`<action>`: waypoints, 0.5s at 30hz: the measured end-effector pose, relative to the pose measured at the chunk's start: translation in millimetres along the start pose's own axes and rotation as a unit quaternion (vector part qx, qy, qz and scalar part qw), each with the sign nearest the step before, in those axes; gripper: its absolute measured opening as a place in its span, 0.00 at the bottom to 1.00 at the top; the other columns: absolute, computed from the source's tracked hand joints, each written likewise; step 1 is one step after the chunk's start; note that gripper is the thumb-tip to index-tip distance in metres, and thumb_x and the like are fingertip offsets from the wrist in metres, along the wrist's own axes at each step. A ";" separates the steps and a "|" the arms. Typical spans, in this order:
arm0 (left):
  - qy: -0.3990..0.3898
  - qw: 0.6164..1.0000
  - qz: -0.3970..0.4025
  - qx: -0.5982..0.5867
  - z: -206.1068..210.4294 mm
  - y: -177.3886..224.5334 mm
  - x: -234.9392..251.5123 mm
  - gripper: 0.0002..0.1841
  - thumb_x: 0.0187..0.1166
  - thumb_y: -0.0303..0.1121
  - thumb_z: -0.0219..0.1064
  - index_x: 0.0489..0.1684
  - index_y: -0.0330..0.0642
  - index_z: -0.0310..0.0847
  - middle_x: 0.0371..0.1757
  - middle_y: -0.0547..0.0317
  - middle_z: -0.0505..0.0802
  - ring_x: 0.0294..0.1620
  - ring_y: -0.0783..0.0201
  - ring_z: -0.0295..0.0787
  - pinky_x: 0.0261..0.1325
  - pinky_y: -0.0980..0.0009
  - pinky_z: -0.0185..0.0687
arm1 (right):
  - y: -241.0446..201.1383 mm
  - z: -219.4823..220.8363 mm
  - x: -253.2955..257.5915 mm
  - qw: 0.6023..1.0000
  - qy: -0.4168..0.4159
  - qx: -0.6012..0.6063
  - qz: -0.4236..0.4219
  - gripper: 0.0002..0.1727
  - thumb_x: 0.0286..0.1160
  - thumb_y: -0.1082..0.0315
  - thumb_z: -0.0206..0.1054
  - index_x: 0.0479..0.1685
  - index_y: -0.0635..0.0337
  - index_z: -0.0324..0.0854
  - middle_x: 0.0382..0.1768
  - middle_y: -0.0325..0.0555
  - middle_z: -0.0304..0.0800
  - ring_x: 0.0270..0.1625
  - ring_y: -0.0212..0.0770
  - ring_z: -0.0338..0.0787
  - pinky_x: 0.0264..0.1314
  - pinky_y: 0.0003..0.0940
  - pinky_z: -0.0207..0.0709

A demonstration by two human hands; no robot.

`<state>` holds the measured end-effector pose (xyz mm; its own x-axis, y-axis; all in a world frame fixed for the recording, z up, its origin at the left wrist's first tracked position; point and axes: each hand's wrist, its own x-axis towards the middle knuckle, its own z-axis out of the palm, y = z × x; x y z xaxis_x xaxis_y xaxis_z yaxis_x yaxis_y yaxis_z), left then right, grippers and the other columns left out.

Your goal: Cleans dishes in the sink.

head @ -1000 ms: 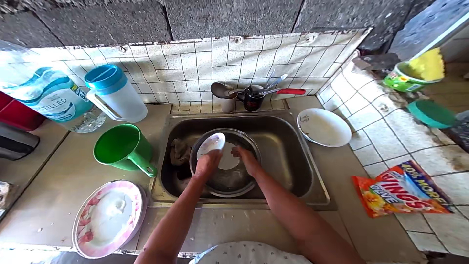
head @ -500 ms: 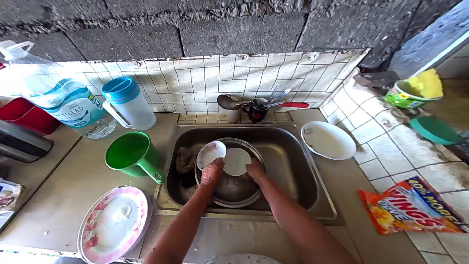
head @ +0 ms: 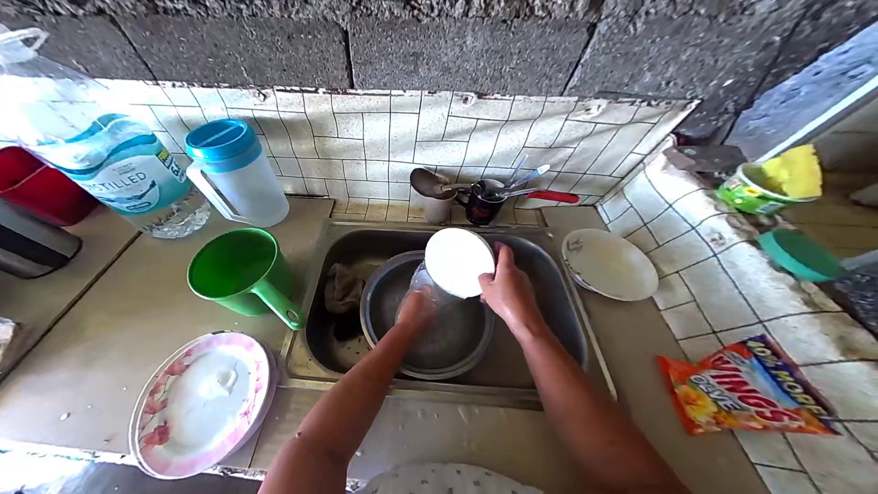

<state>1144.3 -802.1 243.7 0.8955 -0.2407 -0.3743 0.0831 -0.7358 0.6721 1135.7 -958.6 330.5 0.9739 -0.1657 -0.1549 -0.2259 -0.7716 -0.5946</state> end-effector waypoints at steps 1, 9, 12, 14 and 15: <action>-0.026 0.997 -0.002 0.071 5.5 3.4 -2.5 0.21 0.89 0.29 0.54 0.77 0.29 0.73 0.75 0.32 0.82 0.79 0.39 0.77 0.81 0.44 0.69 | -3.3 3.0 -0.6 1.000 0.017 -0.022 -0.014 0.37 0.83 0.73 0.59 0.92 0.64 0.52 0.67 0.69 0.85 0.65 0.61 0.89 0.71 0.54 0.78; -0.150 0.953 0.053 0.259 41.9 -38.1 -14.2 0.18 0.89 0.28 0.55 0.74 0.39 0.79 0.69 0.37 0.88 0.74 0.36 0.81 0.78 0.35 0.67 | 37.0 95.1 40.7 0.987 0.000 -0.123 -0.102 0.34 0.85 0.78 0.50 0.93 0.62 0.52 0.80 0.69 0.72 0.75 0.64 0.83 0.75 0.52 0.77; -0.073 0.967 0.047 0.238 35.8 -44.7 -16.8 0.19 0.88 0.25 0.56 0.73 0.42 0.83 0.87 0.42 0.73 0.93 0.34 0.51 0.89 0.27 0.33 | 39.8 105.5 42.0 0.993 -0.088 -0.083 0.003 0.35 0.85 0.72 0.54 0.93 0.60 0.51 0.81 0.65 0.73 0.77 0.61 0.81 0.77 0.56 0.75; -0.006 0.983 -0.013 0.184 25.8 -41.7 -18.4 0.22 0.83 0.24 0.61 0.77 0.41 0.80 0.97 0.47 0.51 0.96 0.33 0.28 0.87 0.23 0.26 | 47.3 113.5 44.4 0.991 -0.120 -0.026 0.061 0.38 0.80 0.71 0.61 0.91 0.64 0.52 0.79 0.68 0.73 0.77 0.63 0.80 0.76 0.58 0.75; 0.014 0.988 -0.043 0.149 21.5 -40.4 -17.8 0.25 0.79 0.23 0.65 0.78 0.41 0.78 0.98 0.51 0.45 0.97 0.34 0.26 0.87 0.24 0.30 | 51.7 118.3 45.5 0.987 -0.141 0.004 0.079 0.40 0.79 0.72 0.63 0.91 0.65 0.50 0.79 0.70 0.72 0.78 0.64 0.79 0.77 0.59 0.74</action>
<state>1115.6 -781.6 209.5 0.9028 -0.1553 -0.4011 0.0298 -0.9077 0.4186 1165.8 -933.4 199.4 0.8819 -0.1058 -0.4594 -0.3766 -0.7444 -0.5514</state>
